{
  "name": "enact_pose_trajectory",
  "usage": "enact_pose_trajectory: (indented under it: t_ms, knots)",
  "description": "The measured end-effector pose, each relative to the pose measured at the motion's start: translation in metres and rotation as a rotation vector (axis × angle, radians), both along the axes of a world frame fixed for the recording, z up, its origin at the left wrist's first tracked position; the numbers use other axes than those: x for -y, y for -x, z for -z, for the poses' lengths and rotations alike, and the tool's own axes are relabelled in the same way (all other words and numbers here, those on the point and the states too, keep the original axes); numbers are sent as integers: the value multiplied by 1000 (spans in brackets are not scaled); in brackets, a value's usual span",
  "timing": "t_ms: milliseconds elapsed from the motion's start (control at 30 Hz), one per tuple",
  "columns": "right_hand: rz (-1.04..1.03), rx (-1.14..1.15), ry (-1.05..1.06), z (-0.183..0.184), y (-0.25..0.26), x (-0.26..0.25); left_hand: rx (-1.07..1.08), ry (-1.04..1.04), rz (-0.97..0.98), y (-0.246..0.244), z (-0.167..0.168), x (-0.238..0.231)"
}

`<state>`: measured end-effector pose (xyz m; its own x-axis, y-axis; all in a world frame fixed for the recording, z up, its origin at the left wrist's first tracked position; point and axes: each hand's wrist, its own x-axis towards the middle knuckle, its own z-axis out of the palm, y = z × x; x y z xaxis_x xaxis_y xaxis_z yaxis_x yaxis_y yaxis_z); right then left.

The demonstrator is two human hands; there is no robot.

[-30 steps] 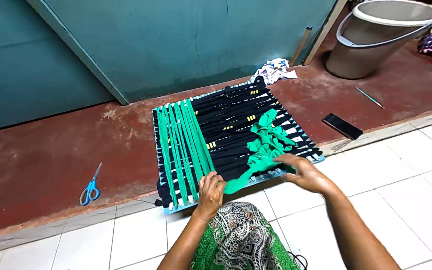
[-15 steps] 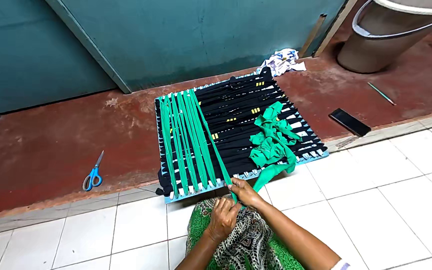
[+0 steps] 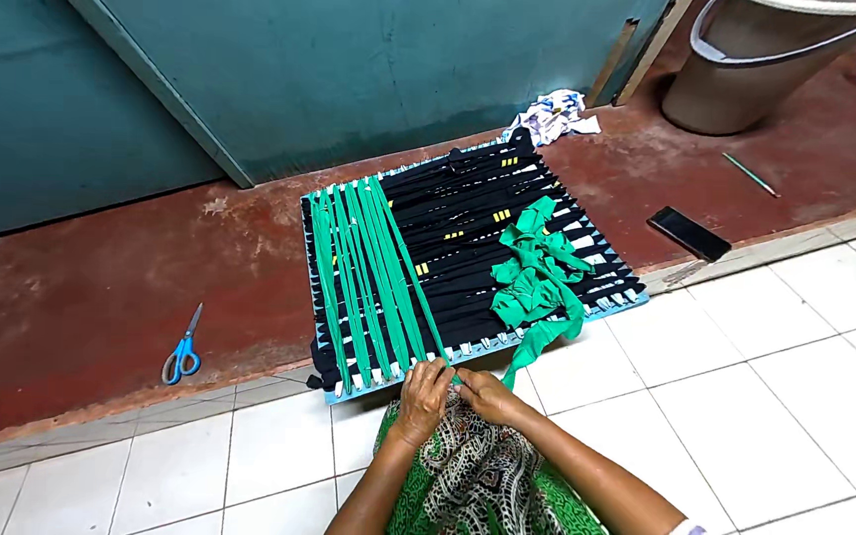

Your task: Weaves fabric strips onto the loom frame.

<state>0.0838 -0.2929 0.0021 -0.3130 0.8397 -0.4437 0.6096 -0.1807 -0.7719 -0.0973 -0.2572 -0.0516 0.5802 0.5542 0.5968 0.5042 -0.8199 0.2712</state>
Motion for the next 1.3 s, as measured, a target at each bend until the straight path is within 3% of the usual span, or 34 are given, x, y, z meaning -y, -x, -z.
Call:
enact_pose_trajectory:
  t_ms: [133,267,400,567,867,1033,1200,1300]
  knots:
    - [-231,112,20,-17,-4,-11,44,25,-64,-2,6,4]
    - [-323,95,15,-19,2,-18,64,33,-108,0,7,2]
    - [-276,37,-19,-13,-13,-26,43,30,-115,4,15,2]
    - [-210,138,-66,-19,-32,-51,-35,42,-144,-3,23,7]
    - [-244,312,-62,-24,-16,-93,-138,19,-259,-14,29,22]
    - [-99,365,-59,-17,-23,-108,-138,7,-211,-11,37,23]
    - [-11,191,-37,-4,-44,-120,132,58,-145,-12,16,6]
    - [-6,35,-2,-23,-60,-127,244,348,-129,-25,-24,-18]
